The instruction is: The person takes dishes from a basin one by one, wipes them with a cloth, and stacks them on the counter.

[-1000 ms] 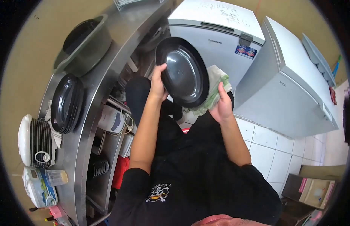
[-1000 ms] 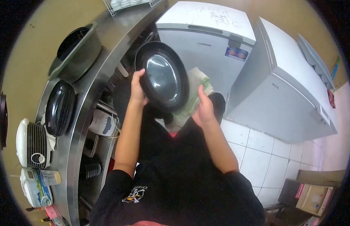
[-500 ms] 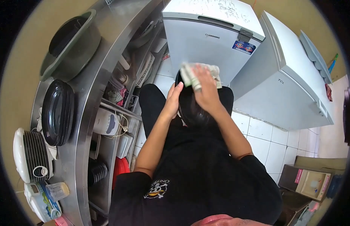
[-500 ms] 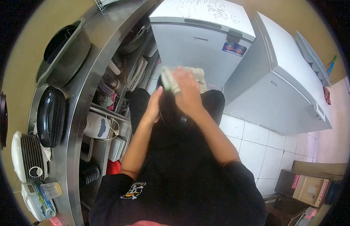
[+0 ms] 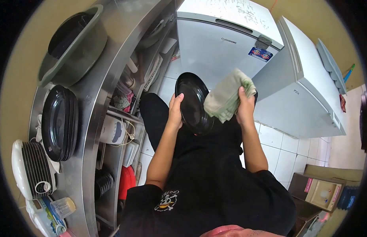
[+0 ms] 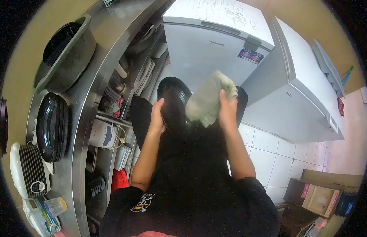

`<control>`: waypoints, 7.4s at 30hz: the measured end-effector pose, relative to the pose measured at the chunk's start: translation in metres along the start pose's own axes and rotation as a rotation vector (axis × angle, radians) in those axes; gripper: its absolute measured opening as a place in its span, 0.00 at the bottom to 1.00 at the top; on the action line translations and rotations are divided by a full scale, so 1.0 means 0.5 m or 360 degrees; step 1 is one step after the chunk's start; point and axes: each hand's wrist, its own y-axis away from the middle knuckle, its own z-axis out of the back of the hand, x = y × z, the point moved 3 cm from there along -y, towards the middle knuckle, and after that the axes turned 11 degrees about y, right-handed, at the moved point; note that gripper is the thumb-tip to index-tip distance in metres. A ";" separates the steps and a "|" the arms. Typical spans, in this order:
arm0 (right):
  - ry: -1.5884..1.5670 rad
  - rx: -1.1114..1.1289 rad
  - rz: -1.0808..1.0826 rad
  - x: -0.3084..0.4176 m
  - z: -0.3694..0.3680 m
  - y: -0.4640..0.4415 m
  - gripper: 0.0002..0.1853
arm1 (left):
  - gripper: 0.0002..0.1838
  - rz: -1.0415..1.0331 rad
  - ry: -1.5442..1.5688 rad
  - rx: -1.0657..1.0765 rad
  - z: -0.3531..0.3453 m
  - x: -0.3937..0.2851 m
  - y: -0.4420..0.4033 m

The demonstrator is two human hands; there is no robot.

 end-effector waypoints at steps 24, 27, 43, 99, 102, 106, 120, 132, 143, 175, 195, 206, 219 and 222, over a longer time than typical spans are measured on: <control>0.0653 0.1399 0.0216 -0.042 -0.140 0.093 0.13 | 0.27 -0.0317 -0.0321 0.0014 -0.024 -0.036 0.012; 0.0530 0.1059 -0.0026 -0.059 -0.133 0.018 0.15 | 0.25 -0.0420 -0.0461 0.0118 -0.008 -0.022 -0.003; 0.1156 0.1338 0.0046 -0.108 -0.183 0.042 0.17 | 0.36 -0.0710 -0.0641 0.0219 -0.034 -0.043 -0.071; -0.0493 0.0030 -0.0768 -0.107 -0.142 -0.093 0.17 | 0.36 -0.0398 -0.0721 0.0448 -0.042 0.049 -0.103; 0.0075 0.0249 -0.0418 -0.112 -0.158 -0.074 0.19 | 0.36 0.0056 -0.0321 0.0461 0.005 0.070 -0.098; 0.0213 0.1266 -0.0216 -0.071 -0.185 -0.039 0.24 | 0.36 0.0195 -0.0014 0.0143 0.038 0.065 -0.086; 0.1958 0.0728 0.0926 -0.004 -0.110 -0.079 0.32 | 0.23 0.0151 -0.0570 0.0119 -0.066 0.026 -0.112; 0.1375 0.1780 -0.0143 -0.152 -0.117 0.041 0.14 | 0.26 -0.0257 -0.0421 0.0133 -0.040 0.034 -0.115; 0.0957 0.0433 0.0326 -0.031 -0.130 -0.068 0.25 | 0.35 -0.0088 -0.0369 0.0381 -0.052 0.070 -0.097; 0.0543 -0.0108 -0.0242 -0.062 0.073 -0.077 0.14 | 0.31 0.0385 0.0384 -0.0108 0.054 -0.031 -0.158; 0.0081 0.0731 0.0190 -0.060 -0.160 -0.096 0.26 | 0.24 0.1033 -0.0918 0.0621 -0.009 0.115 -0.133; 0.1355 0.0972 0.1508 -0.080 -0.140 0.119 0.22 | 0.25 0.0937 -0.0520 0.0611 0.015 0.110 -0.111; 0.1542 0.0769 0.0875 -0.026 -0.176 -0.040 0.28 | 0.26 0.0764 -0.0129 0.0612 -0.020 0.163 -0.101; 0.1394 0.1372 0.1431 -0.025 -0.204 0.076 0.30 | 0.26 0.0722 -0.0033 0.0596 0.021 0.105 -0.061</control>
